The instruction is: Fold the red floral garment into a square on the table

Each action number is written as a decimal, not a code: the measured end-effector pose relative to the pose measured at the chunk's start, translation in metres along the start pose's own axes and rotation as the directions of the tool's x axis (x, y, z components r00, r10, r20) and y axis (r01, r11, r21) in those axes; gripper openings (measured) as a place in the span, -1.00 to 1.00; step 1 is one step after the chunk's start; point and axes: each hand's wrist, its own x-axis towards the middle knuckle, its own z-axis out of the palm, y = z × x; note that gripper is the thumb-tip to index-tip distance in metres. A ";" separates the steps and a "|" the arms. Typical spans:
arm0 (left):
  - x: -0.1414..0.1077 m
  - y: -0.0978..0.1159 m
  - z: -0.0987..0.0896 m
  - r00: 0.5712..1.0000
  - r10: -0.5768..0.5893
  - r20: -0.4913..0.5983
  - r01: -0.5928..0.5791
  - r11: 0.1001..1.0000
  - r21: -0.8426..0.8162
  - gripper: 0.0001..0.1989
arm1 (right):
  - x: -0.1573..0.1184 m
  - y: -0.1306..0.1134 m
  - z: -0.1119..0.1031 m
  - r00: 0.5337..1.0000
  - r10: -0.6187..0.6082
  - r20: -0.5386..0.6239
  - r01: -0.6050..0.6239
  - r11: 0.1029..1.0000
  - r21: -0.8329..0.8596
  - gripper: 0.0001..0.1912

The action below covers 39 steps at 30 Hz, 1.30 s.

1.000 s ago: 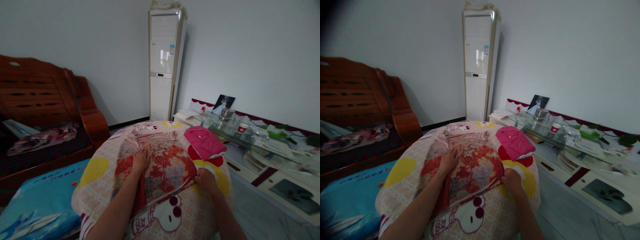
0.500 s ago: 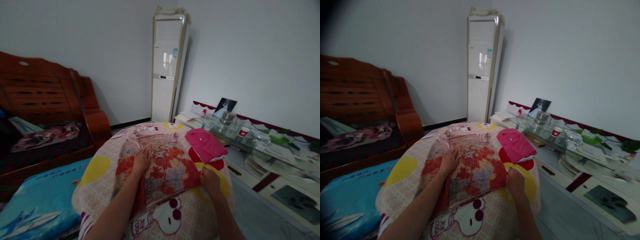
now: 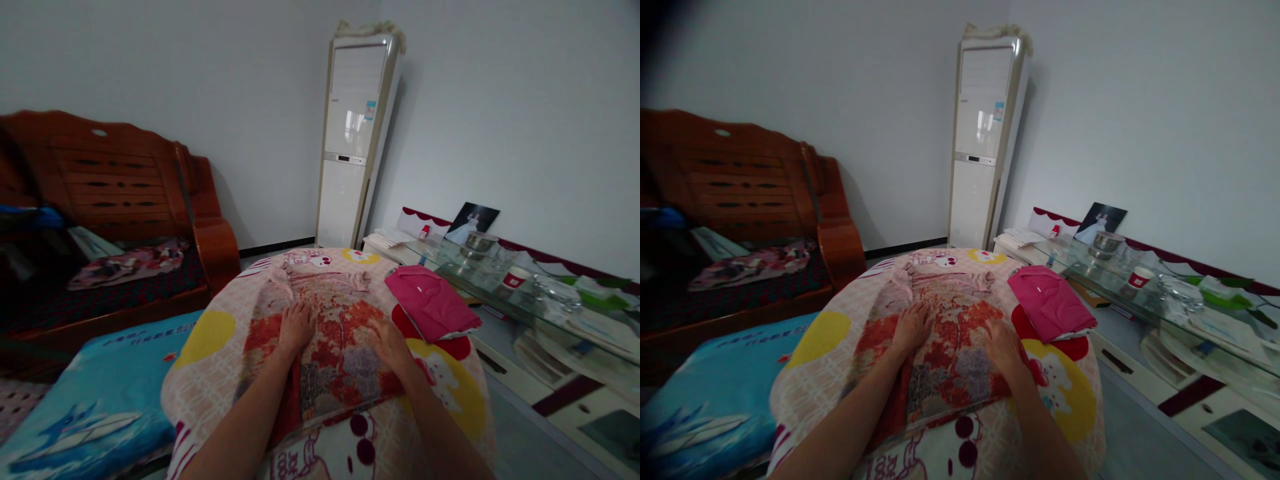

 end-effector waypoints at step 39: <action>0.000 0.009 0.003 0.998 -0.027 0.051 0.027 1.000 0.001 -0.54 | 0.177 0.049 0.032 0.956 0.269 -0.118 -0.275 0.961 -0.035 -0.67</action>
